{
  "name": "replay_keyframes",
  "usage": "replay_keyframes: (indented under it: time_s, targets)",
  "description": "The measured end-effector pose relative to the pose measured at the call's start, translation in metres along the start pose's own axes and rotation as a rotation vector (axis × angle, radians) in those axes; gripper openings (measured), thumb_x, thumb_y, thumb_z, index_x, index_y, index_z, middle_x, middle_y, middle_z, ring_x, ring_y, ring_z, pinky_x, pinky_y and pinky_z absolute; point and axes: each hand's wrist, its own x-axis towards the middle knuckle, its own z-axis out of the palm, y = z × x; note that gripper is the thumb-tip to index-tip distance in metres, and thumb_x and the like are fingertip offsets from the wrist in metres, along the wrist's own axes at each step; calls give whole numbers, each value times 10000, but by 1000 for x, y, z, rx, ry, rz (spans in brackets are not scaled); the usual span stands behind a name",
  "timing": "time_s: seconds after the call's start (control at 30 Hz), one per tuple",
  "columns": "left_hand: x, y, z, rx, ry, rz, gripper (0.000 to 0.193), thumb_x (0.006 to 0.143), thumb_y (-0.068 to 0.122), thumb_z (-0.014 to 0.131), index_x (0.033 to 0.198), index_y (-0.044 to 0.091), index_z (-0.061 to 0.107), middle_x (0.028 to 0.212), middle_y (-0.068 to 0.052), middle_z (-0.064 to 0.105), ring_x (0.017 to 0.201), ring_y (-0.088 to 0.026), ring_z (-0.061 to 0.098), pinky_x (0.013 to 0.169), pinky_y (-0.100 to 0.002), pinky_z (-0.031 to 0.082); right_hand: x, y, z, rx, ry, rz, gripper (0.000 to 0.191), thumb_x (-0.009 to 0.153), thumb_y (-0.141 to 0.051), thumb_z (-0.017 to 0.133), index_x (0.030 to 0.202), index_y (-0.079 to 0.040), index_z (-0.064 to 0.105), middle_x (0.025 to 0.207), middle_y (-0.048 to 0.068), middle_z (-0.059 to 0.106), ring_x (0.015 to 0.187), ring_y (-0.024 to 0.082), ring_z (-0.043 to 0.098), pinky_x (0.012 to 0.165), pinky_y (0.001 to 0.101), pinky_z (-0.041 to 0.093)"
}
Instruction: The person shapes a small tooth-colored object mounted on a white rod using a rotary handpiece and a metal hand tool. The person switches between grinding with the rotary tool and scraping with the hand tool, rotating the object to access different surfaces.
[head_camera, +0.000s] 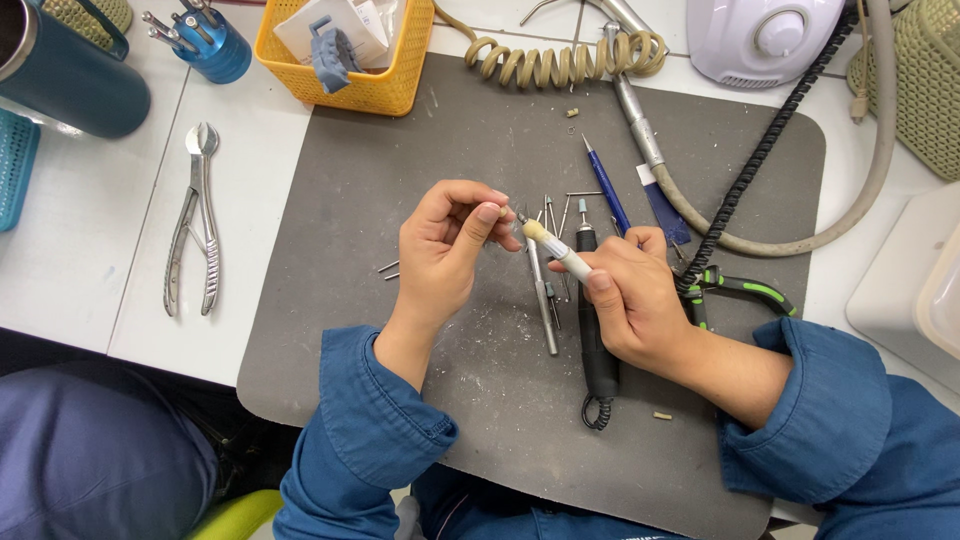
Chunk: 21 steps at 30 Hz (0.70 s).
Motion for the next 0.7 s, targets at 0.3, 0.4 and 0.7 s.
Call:
replay_keyframes:
  time_s: [0.3,0.4,0.7]
  targets:
    - [-1,-1,-1,10,38,-16,129,1084,109,620,1155,1,630,1023,-92,698,867,-162,714,801,-297,630,-20,20,15,787,-10,320,403,1048,-371,546,1270,-40,489,756,-72,423,667,34,388,627,182,349]
    - [0,-1,-2,-7,48,-16,131,1083,111,623,1154,1,634,1011,-89,696,851,-157,708,794,-287,627,-22,26,16,804,-21,285,330,1067,-303,578,1205,-13,504,830,-17,486,724,53,416,641,181,350]
    - [-4,2,0,-14,28,17,106,1085,85,617,1146,0,629,1041,-95,690,926,-160,705,821,-348,670,-17,21,11,797,-3,432,371,1129,-336,413,1086,-3,571,766,61,642,648,116,645,655,246,539]
